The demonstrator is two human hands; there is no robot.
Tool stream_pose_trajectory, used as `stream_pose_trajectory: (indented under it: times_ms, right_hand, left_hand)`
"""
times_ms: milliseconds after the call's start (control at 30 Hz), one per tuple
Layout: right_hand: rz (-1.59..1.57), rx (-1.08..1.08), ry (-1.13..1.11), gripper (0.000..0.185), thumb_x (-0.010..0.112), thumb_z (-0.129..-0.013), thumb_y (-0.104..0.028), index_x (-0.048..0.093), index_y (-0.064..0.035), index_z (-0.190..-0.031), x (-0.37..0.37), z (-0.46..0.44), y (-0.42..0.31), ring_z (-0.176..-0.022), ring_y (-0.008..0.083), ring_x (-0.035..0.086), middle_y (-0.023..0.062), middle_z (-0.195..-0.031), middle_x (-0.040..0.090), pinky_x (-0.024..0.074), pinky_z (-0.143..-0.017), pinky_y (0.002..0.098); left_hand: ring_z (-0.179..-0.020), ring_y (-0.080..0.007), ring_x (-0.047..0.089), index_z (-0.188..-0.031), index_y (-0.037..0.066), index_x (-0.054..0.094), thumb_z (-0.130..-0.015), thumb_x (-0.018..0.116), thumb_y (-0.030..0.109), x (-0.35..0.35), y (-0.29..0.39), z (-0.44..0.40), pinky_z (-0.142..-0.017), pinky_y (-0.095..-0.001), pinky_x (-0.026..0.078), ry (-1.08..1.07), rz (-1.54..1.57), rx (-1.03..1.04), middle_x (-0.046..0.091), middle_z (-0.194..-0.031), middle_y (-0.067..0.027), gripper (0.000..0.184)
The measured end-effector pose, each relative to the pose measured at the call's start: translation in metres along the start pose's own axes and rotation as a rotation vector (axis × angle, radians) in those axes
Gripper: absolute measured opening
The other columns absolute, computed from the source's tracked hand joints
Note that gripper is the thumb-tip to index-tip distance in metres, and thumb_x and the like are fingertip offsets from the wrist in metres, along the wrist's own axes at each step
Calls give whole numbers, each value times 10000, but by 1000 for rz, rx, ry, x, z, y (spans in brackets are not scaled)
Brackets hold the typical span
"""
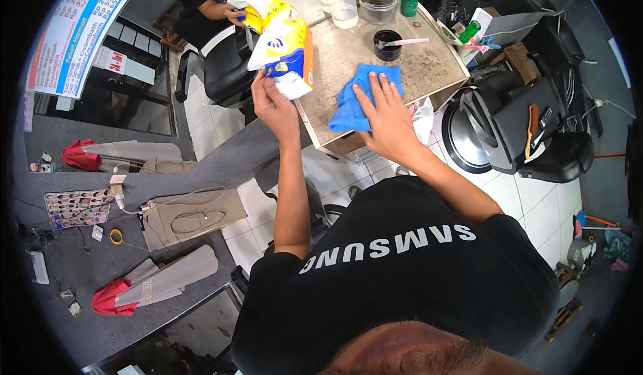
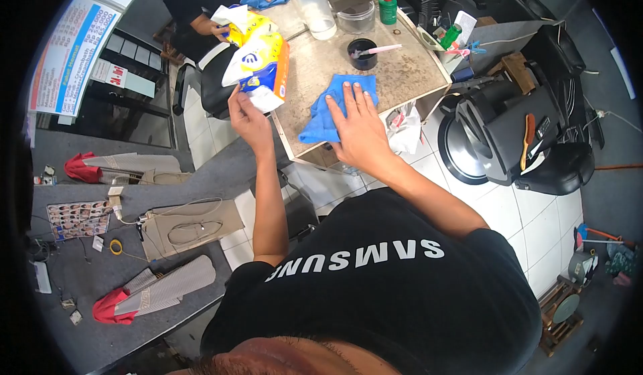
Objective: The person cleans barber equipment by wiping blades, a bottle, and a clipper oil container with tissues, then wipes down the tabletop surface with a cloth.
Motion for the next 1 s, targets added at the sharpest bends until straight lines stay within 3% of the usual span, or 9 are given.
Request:
stream_pose_trajectory:
  times_ms: [100,133,267,433,600,700,800,1000]
  right_hand:
    - [-3,-26,6,715,721,-878,-198,463,-20,-1520,11,-14,-1,-1484,529,328,391,-1569,344,264,-1244,561]
    - [-13,-40,8,701,714,-885,-200,468,-10,-1514,15,-20,0,-1481,535,331,398,-1563,346,264,-1244,561]
    - [-74,-60,23,646,670,-882,-197,507,48,-1456,35,-52,2,-1457,568,352,448,-1507,385,268,-1238,567]
    - [-111,-37,4,576,638,-907,-181,531,37,-1429,68,-115,0,-1441,567,380,452,-1479,419,287,-1234,566]
    - [-192,-241,-150,482,664,-866,-60,579,-48,-1341,88,-129,-17,-1473,430,408,264,-1579,436,329,-1241,501]
    - [-332,-326,-189,502,658,-852,0,573,-55,-1343,55,-85,-20,-1460,431,425,259,-1562,460,343,-1233,499]
    - [-168,-149,-113,516,656,-835,30,570,-54,-1338,33,-60,-3,-1450,437,435,267,-1542,480,356,-1223,502]
    - [-39,-141,97,444,626,-846,-40,572,3,-1284,79,-155,18,-1347,459,522,298,-1382,587,382,-1169,542]
  left_hand:
    - [-939,-243,653,-1191,-93,628,-1112,485,185,-18,-1,3,-852,-359,512,95,6,-67,705,-1160,-183,322]
    - [-906,-193,621,-1204,-90,620,-1121,467,197,-25,4,3,-817,-324,499,131,13,-33,699,-1110,-146,336]
    - [-858,-126,540,-1219,-86,611,-1133,446,214,-56,25,11,-753,-274,455,191,62,-94,646,-1002,-97,354]
    - [-830,-125,508,-1229,-79,594,-1140,427,219,-83,29,22,-715,-276,431,235,39,-61,616,-970,-84,354]
    - [-846,-149,515,-1206,-76,579,-1138,416,202,-103,36,35,-756,-309,450,226,-4,-119,596,-953,-92,330]
    - [-877,-156,523,-1166,-69,572,-1137,413,197,-119,32,47,-778,-312,451,253,-12,-149,600,-977,-95,311]
    - [-872,-148,515,-1127,-60,570,-1142,413,219,-134,36,60,-786,-306,447,280,-9,-184,586,-956,-87,320]
    - [-861,-140,506,-1135,-54,560,-1146,413,237,-149,34,76,-787,-300,441,272,9,-239,574,-937,-82,327]
Point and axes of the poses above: each hand's wrist, its own z-axis away from the middle knuckle, its own x-axis out of the palm, y = z × x, the point moved 4 cm from there along -z, towards the middle knuckle
